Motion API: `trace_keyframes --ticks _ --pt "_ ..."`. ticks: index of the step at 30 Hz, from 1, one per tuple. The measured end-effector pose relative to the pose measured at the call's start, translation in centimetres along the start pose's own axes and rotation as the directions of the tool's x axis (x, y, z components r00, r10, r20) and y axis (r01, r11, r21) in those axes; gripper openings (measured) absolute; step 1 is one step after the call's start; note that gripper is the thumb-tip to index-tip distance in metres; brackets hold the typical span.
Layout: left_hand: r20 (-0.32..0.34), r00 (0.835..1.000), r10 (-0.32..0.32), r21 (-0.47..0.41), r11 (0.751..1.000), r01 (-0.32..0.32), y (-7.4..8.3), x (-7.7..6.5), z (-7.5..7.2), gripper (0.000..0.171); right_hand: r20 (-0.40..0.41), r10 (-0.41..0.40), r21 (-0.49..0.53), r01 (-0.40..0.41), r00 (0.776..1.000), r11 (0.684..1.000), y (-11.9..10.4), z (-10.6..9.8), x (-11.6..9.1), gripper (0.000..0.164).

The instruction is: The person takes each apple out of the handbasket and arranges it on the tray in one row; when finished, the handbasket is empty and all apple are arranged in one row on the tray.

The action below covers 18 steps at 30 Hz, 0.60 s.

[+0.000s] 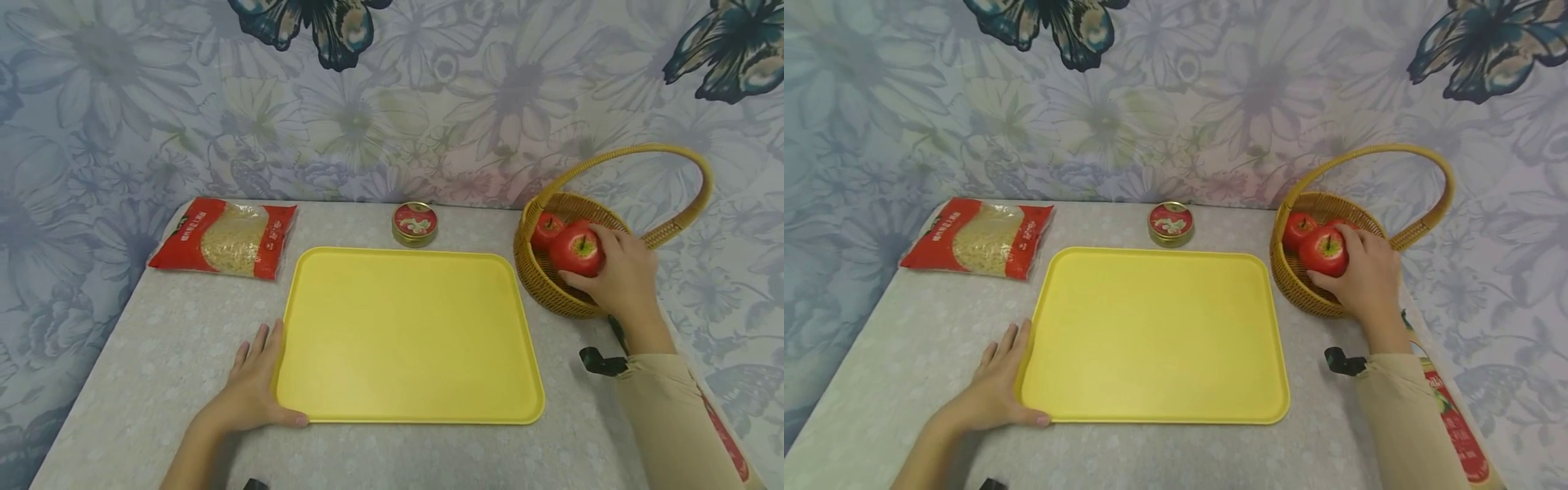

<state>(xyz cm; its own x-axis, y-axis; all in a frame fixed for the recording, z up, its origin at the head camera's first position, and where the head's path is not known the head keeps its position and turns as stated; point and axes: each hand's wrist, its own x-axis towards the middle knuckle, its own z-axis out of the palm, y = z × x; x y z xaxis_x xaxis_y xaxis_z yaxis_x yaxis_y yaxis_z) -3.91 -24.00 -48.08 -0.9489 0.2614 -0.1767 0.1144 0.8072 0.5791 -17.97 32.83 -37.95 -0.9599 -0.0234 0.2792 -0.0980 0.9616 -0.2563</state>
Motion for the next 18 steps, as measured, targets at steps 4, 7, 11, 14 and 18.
trace_keyframes --ticks 4,7,11,14,18 --pt "0.000 1.000 -0.005 0.008 1.000 0.005 -0.1 0.0 -0.1 0.156 -0.089 -0.020 0.088 0.028 0.996 0.996 -2.2 -1.1 -0.9 0.091" --pt "-0.002 1.000 -0.006 0.000 1.000 0.006 -0.1 0.0 -0.2 0.157 -0.124 -0.060 0.152 0.079 0.990 0.985 -4.4 -1.7 -1.5 0.090" --pt "0.004 1.000 -0.011 -0.008 1.000 0.011 -0.1 0.1 -0.2 0.156 -0.114 -0.142 0.249 0.166 0.983 0.954 -7.6 -1.3 -1.9 0.090" --pt "0.007 1.000 -0.010 -0.008 1.000 0.010 -0.1 0.0 -0.2 0.155 -0.071 -0.214 0.331 0.225 0.974 0.916 -10.0 0.2 -2.1 0.090" --pt "0.000 1.000 0.005 -0.011 1.000 -0.005 0.0 -0.1 -0.2 0.155 0.018 -0.302 0.427 0.265 0.953 0.864 -13.5 3.2 -2.1 0.087"
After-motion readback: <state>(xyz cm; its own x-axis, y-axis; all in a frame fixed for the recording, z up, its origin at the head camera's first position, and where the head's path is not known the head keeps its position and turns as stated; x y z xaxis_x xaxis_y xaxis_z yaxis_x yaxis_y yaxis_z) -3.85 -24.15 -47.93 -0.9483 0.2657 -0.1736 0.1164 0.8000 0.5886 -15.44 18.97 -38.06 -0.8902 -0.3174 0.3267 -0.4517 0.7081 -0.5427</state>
